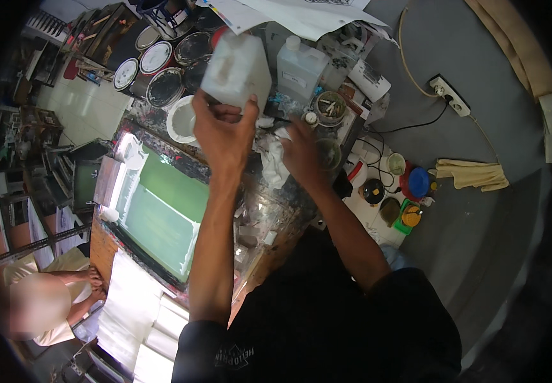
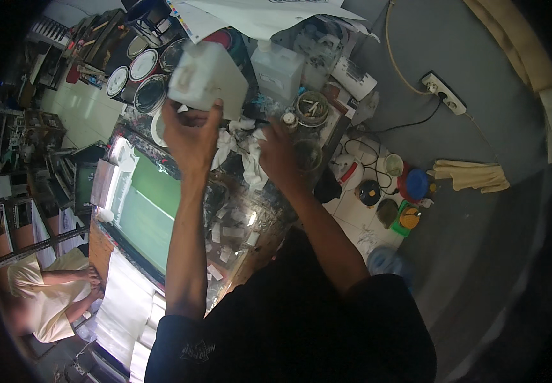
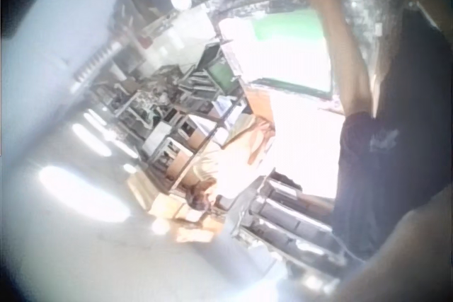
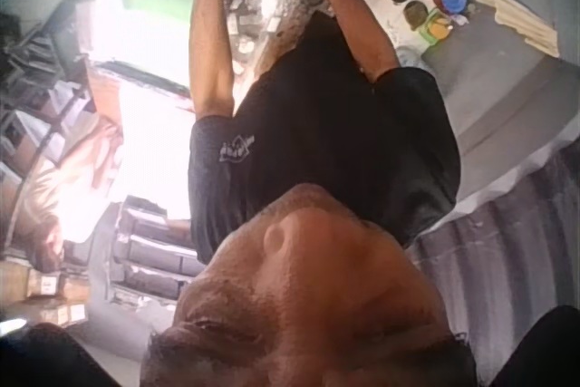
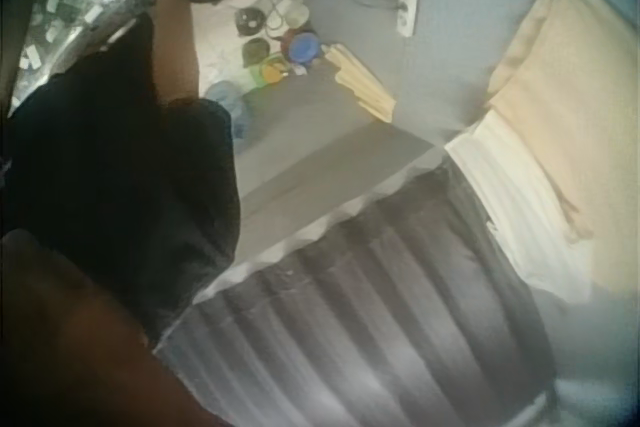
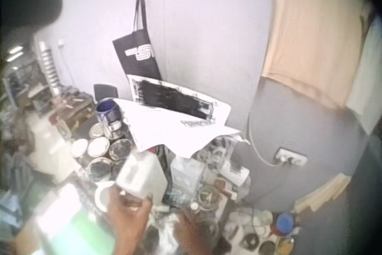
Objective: The person cleans a screen printing frame by hand, then applies masking tape to its edges. They pour a liquid from a bottle onto the frame and wipe it with a cloth. Finally, they place a white fabric sheet onto the frame and smooth it down.
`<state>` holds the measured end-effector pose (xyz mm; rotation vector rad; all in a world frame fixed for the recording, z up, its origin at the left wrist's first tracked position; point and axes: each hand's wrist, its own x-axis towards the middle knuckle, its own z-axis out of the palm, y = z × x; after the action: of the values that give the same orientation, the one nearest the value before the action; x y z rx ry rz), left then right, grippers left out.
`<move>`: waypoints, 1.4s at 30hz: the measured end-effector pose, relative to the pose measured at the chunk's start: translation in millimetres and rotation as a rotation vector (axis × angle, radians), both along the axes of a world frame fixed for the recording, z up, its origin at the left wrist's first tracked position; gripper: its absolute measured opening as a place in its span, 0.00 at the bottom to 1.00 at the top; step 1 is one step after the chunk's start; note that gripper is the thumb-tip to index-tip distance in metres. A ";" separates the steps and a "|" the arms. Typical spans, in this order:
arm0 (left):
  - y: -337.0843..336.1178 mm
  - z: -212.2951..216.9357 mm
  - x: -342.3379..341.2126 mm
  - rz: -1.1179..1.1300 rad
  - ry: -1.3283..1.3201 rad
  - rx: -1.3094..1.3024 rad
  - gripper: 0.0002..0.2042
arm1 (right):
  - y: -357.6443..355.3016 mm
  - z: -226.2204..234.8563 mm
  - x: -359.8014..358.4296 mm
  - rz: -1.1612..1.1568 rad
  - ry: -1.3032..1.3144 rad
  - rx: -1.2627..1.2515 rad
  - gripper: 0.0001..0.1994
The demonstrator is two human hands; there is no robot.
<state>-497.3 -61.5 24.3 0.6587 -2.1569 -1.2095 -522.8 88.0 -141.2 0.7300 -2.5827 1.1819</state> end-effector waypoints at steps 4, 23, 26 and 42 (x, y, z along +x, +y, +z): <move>-4.2 38.8 5.9 -0.006 0.100 0.002 0.29 | -45.6 -29.7 -33.0 0.143 0.024 0.148 0.20; 16.0 -71.6 -34.0 -0.051 -0.026 0.137 0.34 | 4.2 -13.0 79.7 0.170 -0.269 -0.228 0.18; 16.0 -72.9 -34.8 -0.078 -0.087 0.084 0.35 | 26.8 -8.7 71.1 0.080 -0.114 -0.265 0.18; 80.0 -122.2 139.6 -0.402 -0.928 -0.088 0.38 | 65.9 45.7 50.8 -0.094 -0.956 -0.863 0.25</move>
<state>-357.7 18.5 -97.8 0.8906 -3.2156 -1.0978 -472.0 153.9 -95.5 -0.2200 -2.1376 2.7924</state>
